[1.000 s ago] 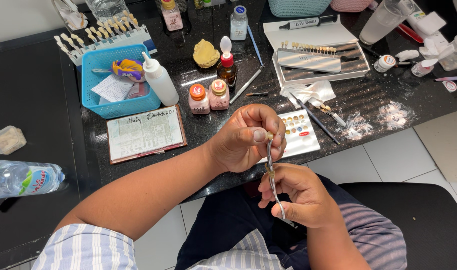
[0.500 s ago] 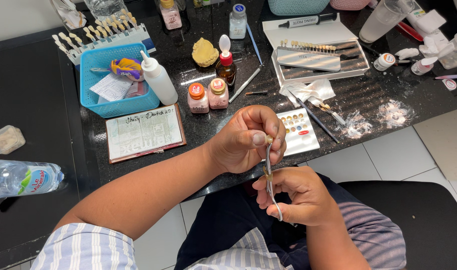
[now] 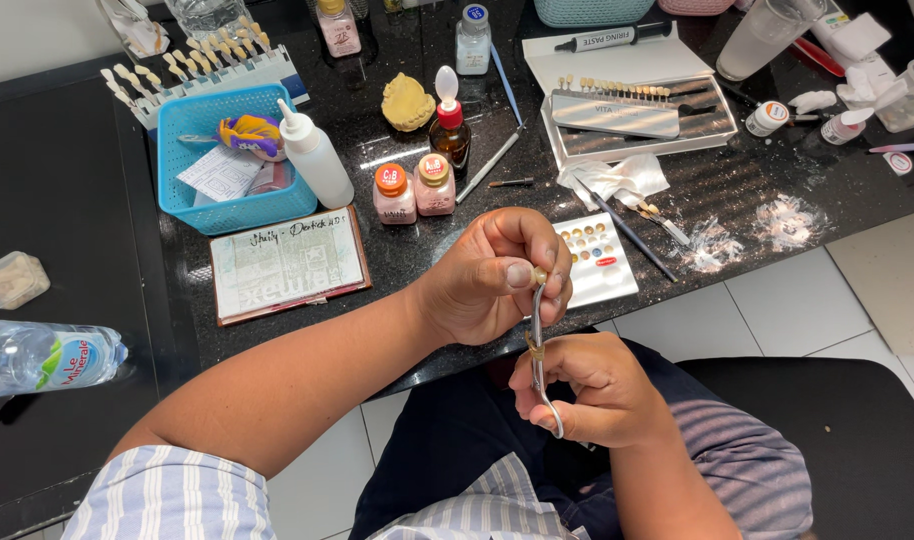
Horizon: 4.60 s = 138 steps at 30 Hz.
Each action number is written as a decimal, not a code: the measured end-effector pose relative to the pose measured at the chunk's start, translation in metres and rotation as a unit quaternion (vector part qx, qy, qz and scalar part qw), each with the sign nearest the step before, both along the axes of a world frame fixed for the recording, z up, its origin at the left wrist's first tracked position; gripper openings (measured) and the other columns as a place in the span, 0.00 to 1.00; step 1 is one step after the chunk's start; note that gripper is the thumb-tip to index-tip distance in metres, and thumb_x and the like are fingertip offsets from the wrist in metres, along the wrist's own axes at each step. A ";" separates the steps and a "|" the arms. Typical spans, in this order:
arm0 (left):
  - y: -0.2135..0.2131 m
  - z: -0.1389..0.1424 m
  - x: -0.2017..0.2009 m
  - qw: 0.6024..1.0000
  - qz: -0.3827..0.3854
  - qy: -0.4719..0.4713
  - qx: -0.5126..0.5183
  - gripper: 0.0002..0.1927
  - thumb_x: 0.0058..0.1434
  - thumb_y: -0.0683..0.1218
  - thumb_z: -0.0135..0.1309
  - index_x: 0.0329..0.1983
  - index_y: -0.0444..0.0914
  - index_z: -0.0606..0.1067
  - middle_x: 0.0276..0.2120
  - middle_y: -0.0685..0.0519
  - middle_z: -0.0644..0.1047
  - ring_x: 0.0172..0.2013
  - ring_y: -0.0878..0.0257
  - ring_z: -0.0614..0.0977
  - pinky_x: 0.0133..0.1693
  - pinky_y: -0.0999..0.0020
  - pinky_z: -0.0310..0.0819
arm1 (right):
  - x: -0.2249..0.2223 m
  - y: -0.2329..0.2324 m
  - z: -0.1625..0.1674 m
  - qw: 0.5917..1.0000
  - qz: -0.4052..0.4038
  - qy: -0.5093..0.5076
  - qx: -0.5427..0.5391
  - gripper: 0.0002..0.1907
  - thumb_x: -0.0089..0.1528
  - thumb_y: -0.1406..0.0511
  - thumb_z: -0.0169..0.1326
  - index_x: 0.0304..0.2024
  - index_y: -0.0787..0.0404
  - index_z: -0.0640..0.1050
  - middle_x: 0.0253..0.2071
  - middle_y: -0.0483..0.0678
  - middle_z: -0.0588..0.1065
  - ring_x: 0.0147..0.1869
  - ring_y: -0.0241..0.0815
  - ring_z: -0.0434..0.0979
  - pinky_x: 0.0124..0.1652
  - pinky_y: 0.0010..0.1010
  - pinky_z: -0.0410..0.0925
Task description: The person holds a small tooth-shaped object with forceps and applies color from a palette using a fine brush. The person repeatedly dips the brush into the palette and paints the object, rotating it to access different surfaces.
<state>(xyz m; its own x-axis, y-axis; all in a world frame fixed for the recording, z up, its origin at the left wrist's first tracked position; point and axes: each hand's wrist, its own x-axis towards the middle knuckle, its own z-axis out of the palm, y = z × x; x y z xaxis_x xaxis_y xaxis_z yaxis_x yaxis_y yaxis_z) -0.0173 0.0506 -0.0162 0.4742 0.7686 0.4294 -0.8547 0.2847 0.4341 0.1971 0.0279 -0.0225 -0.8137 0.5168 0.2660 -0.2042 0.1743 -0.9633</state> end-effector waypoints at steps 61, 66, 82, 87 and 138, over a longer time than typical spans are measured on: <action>-0.018 0.011 0.011 0.998 -0.039 -0.042 0.012 0.09 0.67 0.41 0.64 0.40 0.35 0.73 0.36 0.48 0.78 0.37 0.61 0.84 0.41 0.69 0.80 | 0.013 -0.003 -0.016 0.997 0.015 0.048 -0.064 0.35 0.52 0.50 0.73 0.44 0.74 0.80 0.39 0.56 0.80 0.39 0.47 0.85 0.38 0.32 0.79; -0.018 0.010 0.011 0.998 -0.043 -0.046 0.007 0.09 0.67 0.41 0.64 0.40 0.36 0.73 0.36 0.48 0.78 0.38 0.61 0.84 0.42 0.69 0.80 | 0.011 -0.005 -0.018 0.994 0.026 0.077 -0.073 0.35 0.53 0.50 0.73 0.45 0.75 0.79 0.38 0.56 0.80 0.37 0.45 0.84 0.37 0.31 0.76; -0.015 0.014 0.008 0.998 -0.020 -0.014 0.051 0.10 0.66 0.41 0.65 0.40 0.35 0.74 0.36 0.49 0.77 0.39 0.62 0.84 0.42 0.70 0.81 | 0.006 -0.007 -0.007 0.994 0.019 0.069 -0.078 0.35 0.53 0.45 0.71 0.39 0.73 0.80 0.33 0.54 0.79 0.34 0.43 0.83 0.33 0.28 0.73; -0.012 0.017 0.004 0.997 0.008 0.022 0.080 0.10 0.66 0.42 0.66 0.38 0.35 0.75 0.35 0.48 0.78 0.37 0.63 0.83 0.41 0.69 0.80 | 0.007 -0.008 -0.005 0.996 0.018 0.056 -0.067 0.35 0.53 0.45 0.71 0.39 0.73 0.80 0.34 0.53 0.79 0.34 0.43 0.82 0.34 0.28 0.73; -0.007 0.020 -0.004 0.991 0.050 0.068 0.103 0.11 0.66 0.46 0.64 0.38 0.38 0.72 0.33 0.52 0.73 0.33 0.65 0.80 0.38 0.68 0.78 | 0.006 0.004 0.007 0.989 -0.024 -0.063 0.129 0.16 0.57 0.60 0.67 0.40 0.64 0.82 0.32 0.46 0.82 0.32 0.34 0.85 0.34 0.23 0.75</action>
